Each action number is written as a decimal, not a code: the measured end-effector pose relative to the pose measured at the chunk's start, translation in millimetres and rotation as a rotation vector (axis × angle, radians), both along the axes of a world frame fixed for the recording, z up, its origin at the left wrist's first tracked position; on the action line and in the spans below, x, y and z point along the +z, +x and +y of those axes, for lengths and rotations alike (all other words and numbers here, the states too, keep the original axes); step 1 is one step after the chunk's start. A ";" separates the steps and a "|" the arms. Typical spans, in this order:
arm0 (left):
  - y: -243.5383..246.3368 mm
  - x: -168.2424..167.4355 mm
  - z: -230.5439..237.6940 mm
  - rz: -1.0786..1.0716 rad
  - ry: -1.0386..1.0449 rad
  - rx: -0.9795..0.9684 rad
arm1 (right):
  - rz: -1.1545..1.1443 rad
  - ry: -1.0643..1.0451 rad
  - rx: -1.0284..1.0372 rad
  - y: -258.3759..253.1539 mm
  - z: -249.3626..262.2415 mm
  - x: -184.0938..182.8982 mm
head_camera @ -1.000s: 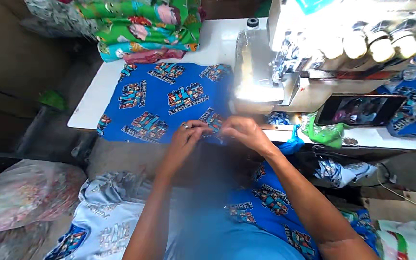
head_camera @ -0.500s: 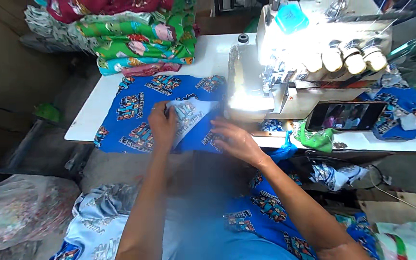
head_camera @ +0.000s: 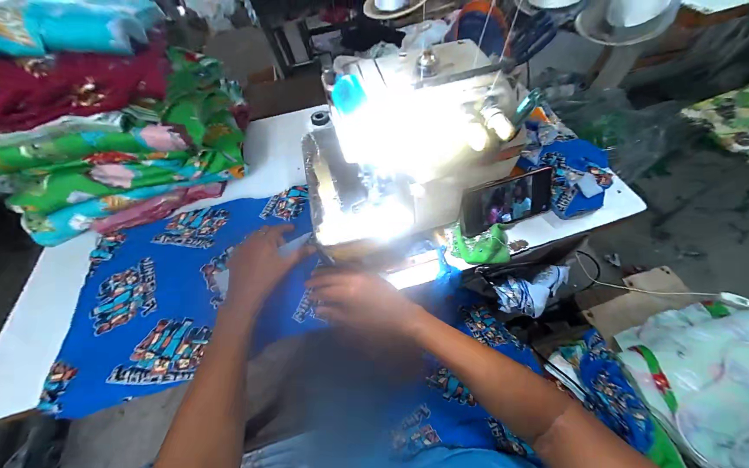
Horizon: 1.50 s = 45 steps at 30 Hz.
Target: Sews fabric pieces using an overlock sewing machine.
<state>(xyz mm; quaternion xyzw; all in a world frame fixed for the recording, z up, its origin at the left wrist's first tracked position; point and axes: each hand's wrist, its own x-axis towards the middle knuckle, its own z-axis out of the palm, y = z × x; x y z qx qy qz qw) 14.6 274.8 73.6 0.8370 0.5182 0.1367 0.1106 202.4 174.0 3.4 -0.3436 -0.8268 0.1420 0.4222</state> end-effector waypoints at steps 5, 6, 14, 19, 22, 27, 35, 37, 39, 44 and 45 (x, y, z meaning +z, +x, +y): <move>-3.7 9.6 20.1 -0.093 -0.115 0.013 | 0.017 0.001 0.014 -1.2 0.6 -0.7; -8.9 9.8 23.3 -0.147 -0.128 0.061 | 0.023 0.008 0.014 -1.2 0.7 -0.5; -41.8 15.1 20.7 -0.663 -0.541 0.329 | 0.025 0.015 0.011 -1.4 0.1 1.1; -79.8 12.1 12.2 -1.093 -0.519 0.478 | 0.027 0.018 0.016 -0.9 0.8 0.3; -115.5 13.9 -1.6 -1.216 -0.402 0.533 | 0.018 0.019 0.017 -1.0 1.1 0.7; -182.2 40.8 -23.6 -1.060 -0.042 0.476 | 0.180 -0.001 0.053 -2.9 -0.3 2.7; -82.0 59.2 -164.7 -0.168 0.114 -0.087 | 0.832 -0.901 0.454 -24.3 -68.4 43.8; -44.3 38.6 -204.4 -0.091 -0.014 -0.228 | 0.968 -1.083 0.466 -27.2 -82.4 46.5; -28.3 24.3 -229.9 -0.104 -0.149 -0.327 | 0.993 -1.107 0.382 -25.4 -90.8 45.4; -35.7 26.9 -224.7 -0.793 -0.114 -0.187 | 0.575 -0.670 0.262 -4.4 -99.6 60.3; -33.2 29.1 -215.5 -0.880 -0.036 -0.178 | 0.511 -0.562 0.254 -3.8 -102.0 66.8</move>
